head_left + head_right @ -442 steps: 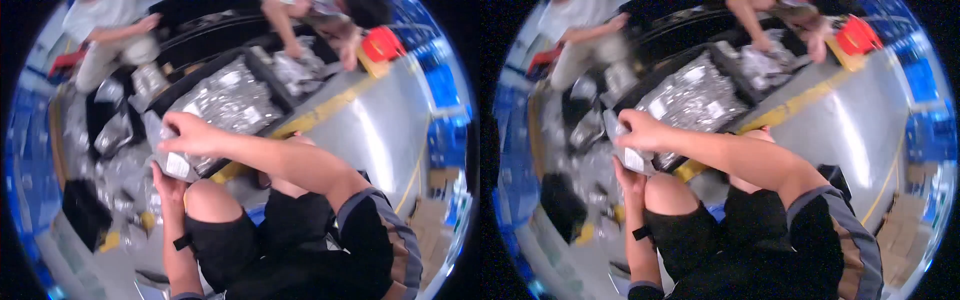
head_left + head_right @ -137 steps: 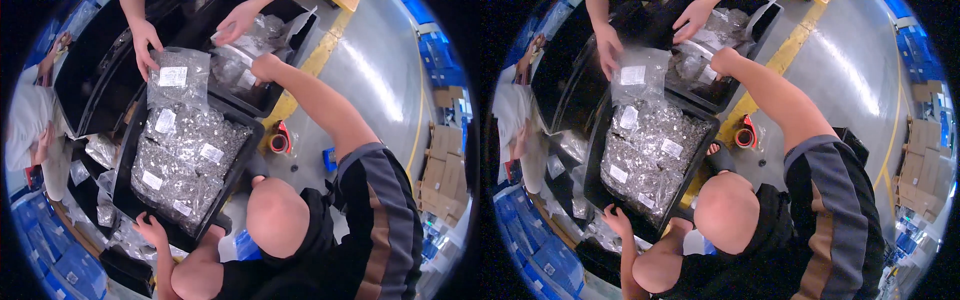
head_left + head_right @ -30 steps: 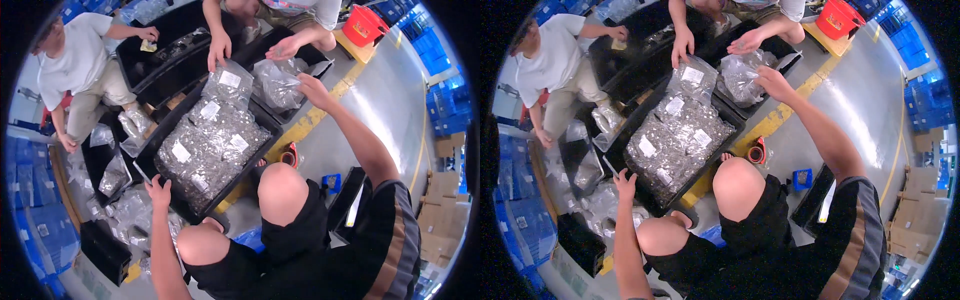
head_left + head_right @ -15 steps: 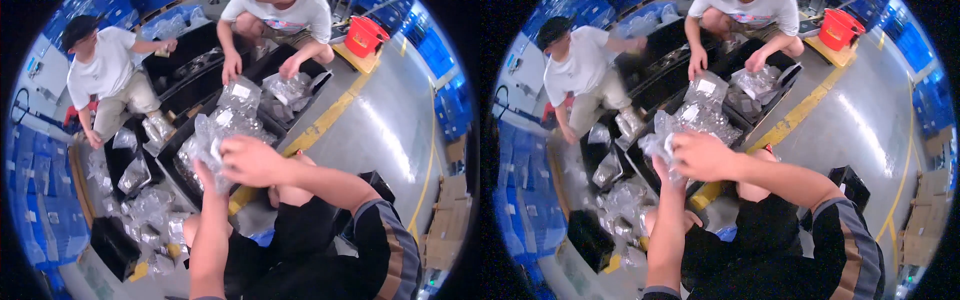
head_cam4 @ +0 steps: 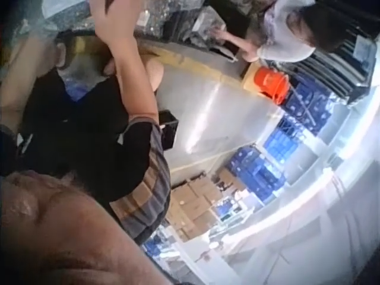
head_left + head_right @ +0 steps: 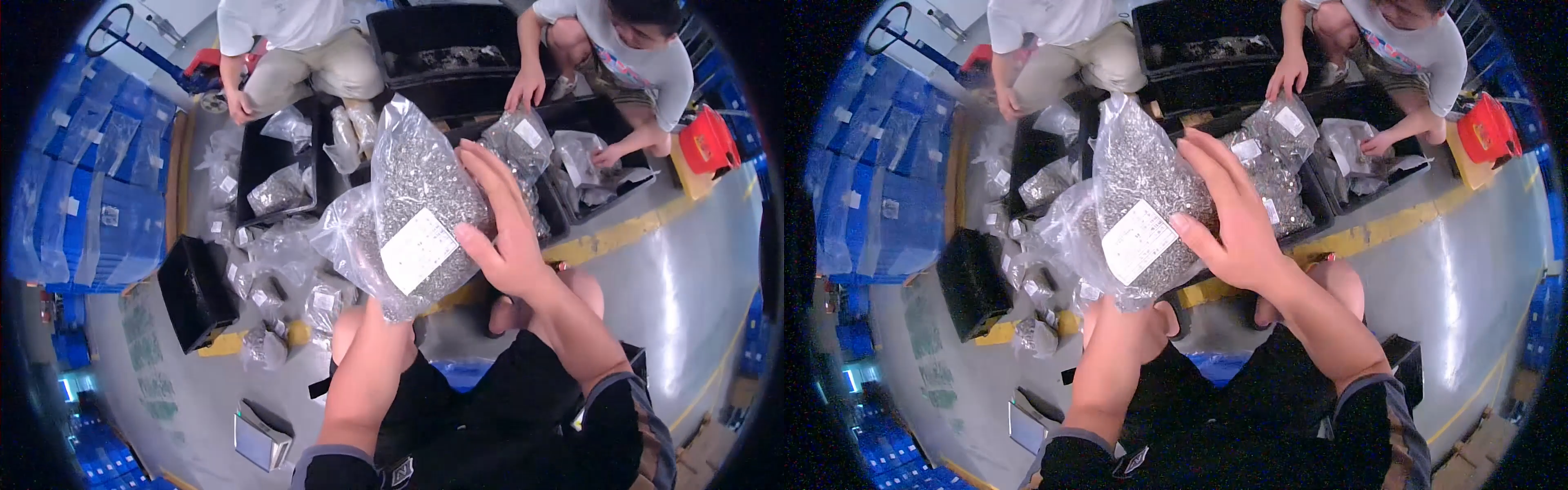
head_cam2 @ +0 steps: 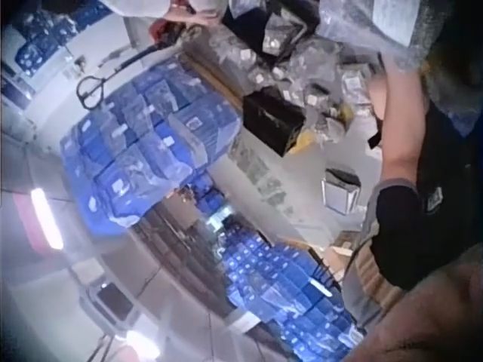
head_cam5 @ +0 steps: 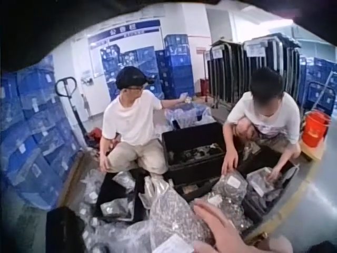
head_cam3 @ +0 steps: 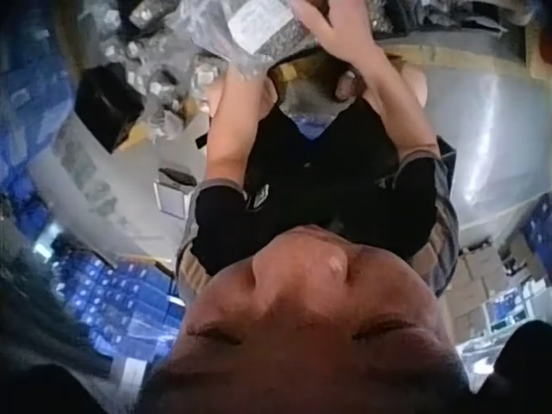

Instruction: Packaging and sorting small components from large bins into individual plastic bags and sealing them.

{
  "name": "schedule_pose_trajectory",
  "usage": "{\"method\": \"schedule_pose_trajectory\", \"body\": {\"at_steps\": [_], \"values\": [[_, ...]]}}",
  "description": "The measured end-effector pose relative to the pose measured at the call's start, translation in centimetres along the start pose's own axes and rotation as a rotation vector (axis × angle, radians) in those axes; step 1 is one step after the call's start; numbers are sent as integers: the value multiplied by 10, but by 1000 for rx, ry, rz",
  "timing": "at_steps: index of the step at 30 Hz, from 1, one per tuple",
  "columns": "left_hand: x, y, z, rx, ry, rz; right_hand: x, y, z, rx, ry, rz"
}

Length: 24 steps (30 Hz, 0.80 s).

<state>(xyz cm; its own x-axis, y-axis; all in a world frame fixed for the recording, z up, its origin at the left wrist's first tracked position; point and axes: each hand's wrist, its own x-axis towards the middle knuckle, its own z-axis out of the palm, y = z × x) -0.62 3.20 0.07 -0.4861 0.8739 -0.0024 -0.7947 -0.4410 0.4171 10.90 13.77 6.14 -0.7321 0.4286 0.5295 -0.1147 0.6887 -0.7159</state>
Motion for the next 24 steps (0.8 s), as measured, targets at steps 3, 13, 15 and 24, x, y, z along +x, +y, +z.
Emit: {"method": "schedule_pose_trajectory", "body": {"at_steps": [3, 13, 15, 24], "values": [[-8, 5, 7, -172, -33, 20, 1, 4, 5, -3, -37, -27], [-26, -11, -52, -418, 356, -237, 1, 11, 10, -63, 72, -84], [-23, -19, -57, -61, 393, -211, 1, 12, 10, -67, 74, -75], [-19, -2, -5, -302, 45, -137, 1, 16, 5, -106, 99, -87]]}}
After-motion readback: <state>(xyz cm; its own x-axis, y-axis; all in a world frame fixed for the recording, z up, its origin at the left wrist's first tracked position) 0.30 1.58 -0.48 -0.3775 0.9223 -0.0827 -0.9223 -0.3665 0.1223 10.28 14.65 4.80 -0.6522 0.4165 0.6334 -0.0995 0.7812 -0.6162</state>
